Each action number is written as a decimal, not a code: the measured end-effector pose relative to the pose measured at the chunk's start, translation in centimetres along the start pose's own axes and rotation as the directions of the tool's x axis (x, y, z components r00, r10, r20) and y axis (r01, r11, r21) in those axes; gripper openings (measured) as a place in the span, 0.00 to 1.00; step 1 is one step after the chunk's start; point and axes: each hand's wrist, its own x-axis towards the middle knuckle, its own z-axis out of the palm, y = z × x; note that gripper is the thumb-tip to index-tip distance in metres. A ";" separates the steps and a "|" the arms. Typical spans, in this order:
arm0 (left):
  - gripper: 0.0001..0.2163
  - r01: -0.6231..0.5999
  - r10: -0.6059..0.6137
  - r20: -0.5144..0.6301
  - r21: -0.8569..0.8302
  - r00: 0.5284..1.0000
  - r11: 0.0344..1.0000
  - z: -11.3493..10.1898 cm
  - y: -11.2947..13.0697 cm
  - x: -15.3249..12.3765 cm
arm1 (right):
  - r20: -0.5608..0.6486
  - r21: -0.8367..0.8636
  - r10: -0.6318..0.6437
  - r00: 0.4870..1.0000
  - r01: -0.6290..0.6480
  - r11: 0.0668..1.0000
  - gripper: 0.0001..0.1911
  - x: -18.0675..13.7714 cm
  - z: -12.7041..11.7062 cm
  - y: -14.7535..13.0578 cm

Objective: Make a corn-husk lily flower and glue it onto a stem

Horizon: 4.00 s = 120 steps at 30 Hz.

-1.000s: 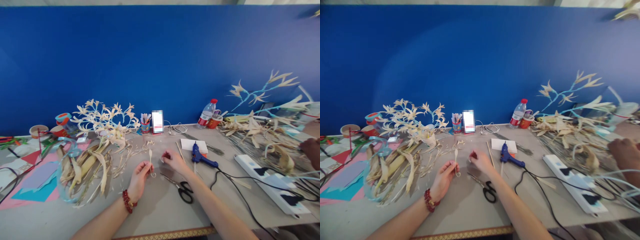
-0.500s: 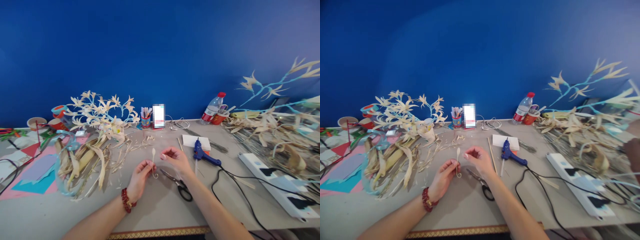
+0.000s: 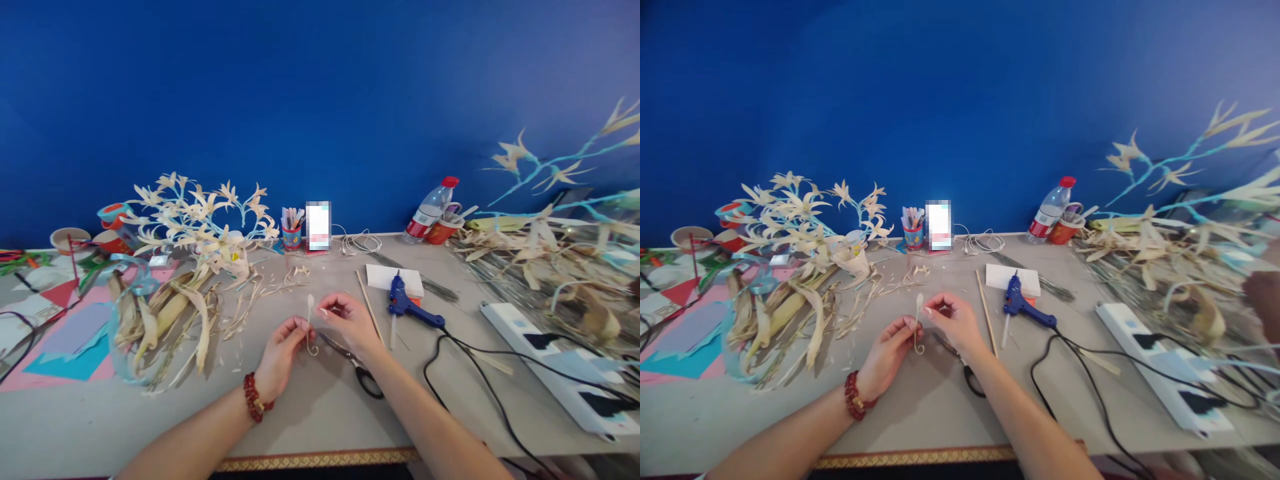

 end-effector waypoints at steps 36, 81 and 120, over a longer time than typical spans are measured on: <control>0.09 -0.030 0.028 0.023 0.092 0.999 0.995 -0.1 -0.1 0.0 | -0.021 -0.357 -0.216 0.976 0.194 0.914 0.05 -0.1 0.4 0.4; 0.09 -0.156 0.149 0.057 0.147 0.987 0.977 -0.1 0.2 0.0 | 0.179 0.031 -0.083 0.980 0.079 0.996 0.13 -0.9 0.4 -0.2; 0.08 -0.288 0.269 0.102 0.325 0.958 0.901 -0.2 0.5 -0.5 | 0.212 0.001 -0.190 0.959 0.194 0.981 0.11 -0.8 0.4 -0.4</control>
